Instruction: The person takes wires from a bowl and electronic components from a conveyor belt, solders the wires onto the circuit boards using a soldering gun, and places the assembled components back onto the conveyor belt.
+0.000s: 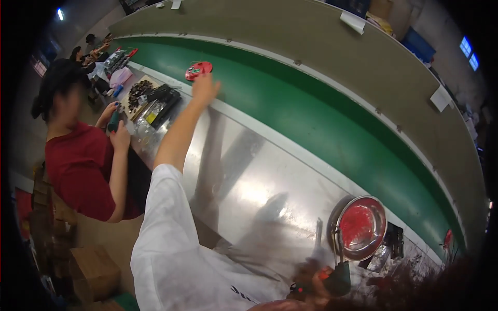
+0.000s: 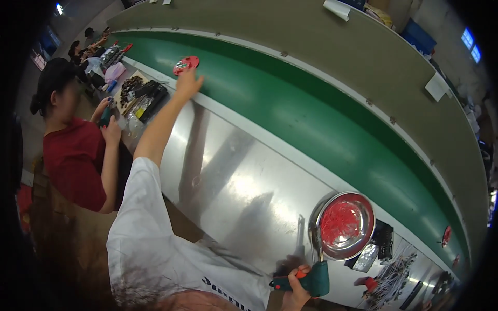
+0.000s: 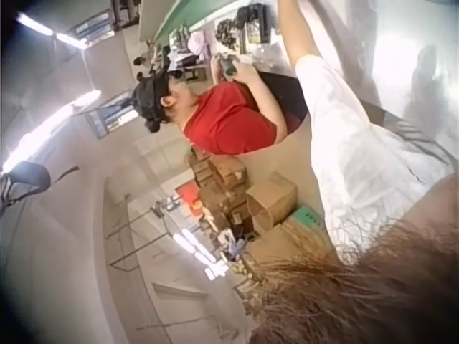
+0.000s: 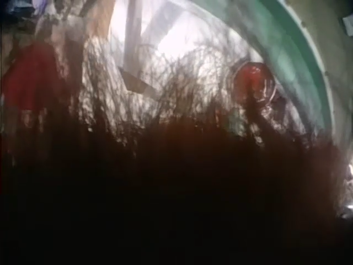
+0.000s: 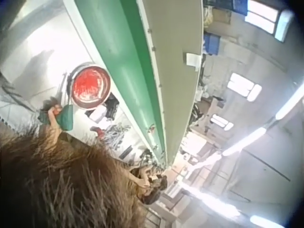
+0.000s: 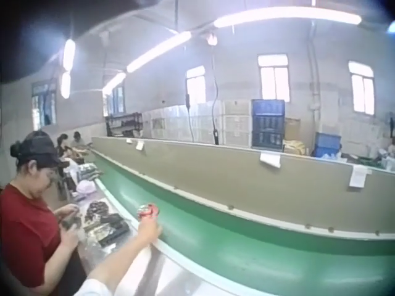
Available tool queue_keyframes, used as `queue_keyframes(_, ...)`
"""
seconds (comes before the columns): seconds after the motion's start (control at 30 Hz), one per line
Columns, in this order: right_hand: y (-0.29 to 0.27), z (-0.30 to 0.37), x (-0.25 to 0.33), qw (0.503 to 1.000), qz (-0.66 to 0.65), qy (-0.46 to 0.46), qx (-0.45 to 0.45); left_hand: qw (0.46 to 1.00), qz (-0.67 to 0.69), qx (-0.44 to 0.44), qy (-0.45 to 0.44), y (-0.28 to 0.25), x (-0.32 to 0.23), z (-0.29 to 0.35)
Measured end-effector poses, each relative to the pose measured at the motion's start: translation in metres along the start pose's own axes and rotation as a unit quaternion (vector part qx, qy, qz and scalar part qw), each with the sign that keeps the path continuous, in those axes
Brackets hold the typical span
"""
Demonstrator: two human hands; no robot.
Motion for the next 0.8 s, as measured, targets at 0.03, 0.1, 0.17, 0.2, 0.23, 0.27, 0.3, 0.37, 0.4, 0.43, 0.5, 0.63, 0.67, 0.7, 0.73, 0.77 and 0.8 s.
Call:
queue_keyframes(0.03, 0.001, -0.004, 0.003, 1.0, 0.003, 0.008, -0.005, 0.997, -0.028, 0.003, -0.071, 0.007, 0.02, -0.012)
queue_keyframes(0.1, 0.001, -0.014, 0.007, 1.0, 0.007, 0.025, -0.015, 0.987, -0.015, -0.013, -0.159, 0.017, 0.049, -0.027)
queue_keyframes(0.17, 0.001, -0.021, 0.009, 0.998, 0.009, 0.048, -0.027, 0.981, -0.015, -0.005, -0.193, 0.027, 0.07, -0.041)
queue_keyframes(0.2, -0.004, -0.017, 0.006, 0.997, -0.005, 0.052, -0.053, 0.983, -0.012, 0.019, -0.185, 0.036, 0.049, -0.059)
queue_keyframes(0.23, -0.009, -0.012, 0.002, 0.995, -0.02, 0.056, -0.078, 0.983, -0.012, 0.042, -0.176, 0.043, 0.028, -0.074)
queue_keyframes(0.27, -0.009, -0.014, 0.004, 0.994, -0.019, 0.072, -0.079, 0.983, -0.01, 0.045, -0.178, 0.048, 0.045, -0.073)
queue_keyframes(0.3, -0.006, -0.019, 0.006, 0.993, -0.014, 0.09, -0.072, 0.975, -0.018, 0.036, -0.22, 0.05, 0.077, -0.067)
queue_keyframes(0.37, -0.01, -0.015, 0.001, 0.989, -0.032, 0.111, -0.087, 0.972, -0.018, 0.027, -0.231, 0.053, 0.074, -0.074)
queue_keyframes(0.4, -0.013, -0.01, -0.001, 0.987, -0.043, 0.121, -0.096, 0.968, 0.012, 0.028, -0.249, 0.052, 0.067, -0.074)
queue_keyframes(0.43, -0.014, -0.011, -0.003, 0.985, -0.056, 0.13, -0.096, 0.962, 0.041, 0.022, -0.269, 0.044, 0.066, -0.077)
queue_keyframes(0.5, -0.013, -0.015, -0.008, 0.982, -0.081, 0.149, -0.087, 0.971, 0.015, 0.078, -0.224, 0.055, 0.083, -0.08)
queue_keyframes(0.63, -0.022, 0.0, -0.013, 0.97, -0.115, 0.193, -0.096, 0.971, -0.012, 0.084, -0.224, 0.047, 0.063, -0.059)
queue_keyframes(0.67, -0.028, 0.007, -0.011, 0.966, -0.117, 0.21, -0.097, 0.984, 0.061, 0.084, -0.147, 0.047, 0.046, -0.064)
queue_keyframes(0.7, -0.033, 0.016, -0.015, 0.964, -0.117, 0.216, -0.103, 0.985, 0.129, 0.088, -0.068, 0.044, 0.035, -0.057)
queue_keyframes(0.73, -0.026, 0.013, -0.011, 0.987, -0.083, 0.122, -0.069, 0.981, 0.159, 0.112, 0.009, 0.037, -0.009, -0.043)
queue_keyframes(0.77, -0.018, 0.011, -0.001, 0.998, -0.045, 0.028, -0.034, 0.969, 0.187, 0.136, 0.083, 0.019, -0.063, -0.02)
queue_keyframes(0.8, -0.026, 0.016, -0.009, 0.972, -0.144, 0.164, -0.081, 0.952, 0.196, 0.168, 0.166, 0.012, -0.09, 0.006)
Point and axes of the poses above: each hand's wrist, its own z-axis away from the middle knuckle, its own y-axis out of the palm, x = y × z, the point moved 7 cm from there along -z, towards the middle knuckle, and after that the axes turned 2 degrees about -y, right-handed, at the moved point
